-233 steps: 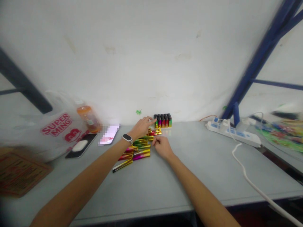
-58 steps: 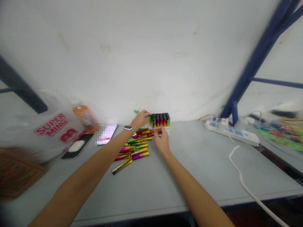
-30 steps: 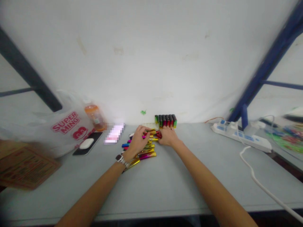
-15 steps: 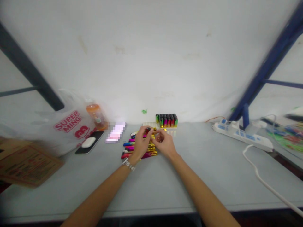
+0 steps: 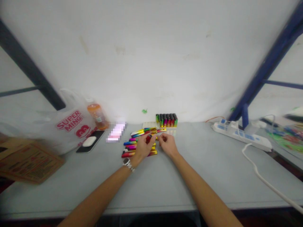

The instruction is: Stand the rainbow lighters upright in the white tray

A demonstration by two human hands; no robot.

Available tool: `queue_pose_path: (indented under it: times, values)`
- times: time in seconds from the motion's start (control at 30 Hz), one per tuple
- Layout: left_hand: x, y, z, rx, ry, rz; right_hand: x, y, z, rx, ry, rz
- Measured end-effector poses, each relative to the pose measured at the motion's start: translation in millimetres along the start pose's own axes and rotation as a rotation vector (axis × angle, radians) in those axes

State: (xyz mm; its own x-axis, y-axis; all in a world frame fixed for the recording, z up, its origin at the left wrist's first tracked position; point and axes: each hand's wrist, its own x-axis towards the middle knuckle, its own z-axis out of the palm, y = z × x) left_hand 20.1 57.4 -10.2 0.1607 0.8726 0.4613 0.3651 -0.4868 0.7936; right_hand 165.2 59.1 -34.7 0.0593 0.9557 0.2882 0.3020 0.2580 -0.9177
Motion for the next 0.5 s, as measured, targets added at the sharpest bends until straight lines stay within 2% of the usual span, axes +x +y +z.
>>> queue_pose_path:
  times: [0.23,0.5]
  values:
    - [-4.6,-1.8,2.0,0.031,-0.032,0.040,1.4,5.9,1.4,0.018,-0.035,-0.007]
    - [0.2,0.2,0.3,0.064,-0.012,0.035,0.8,2.5,1.1,-0.057,-0.039,0.006]
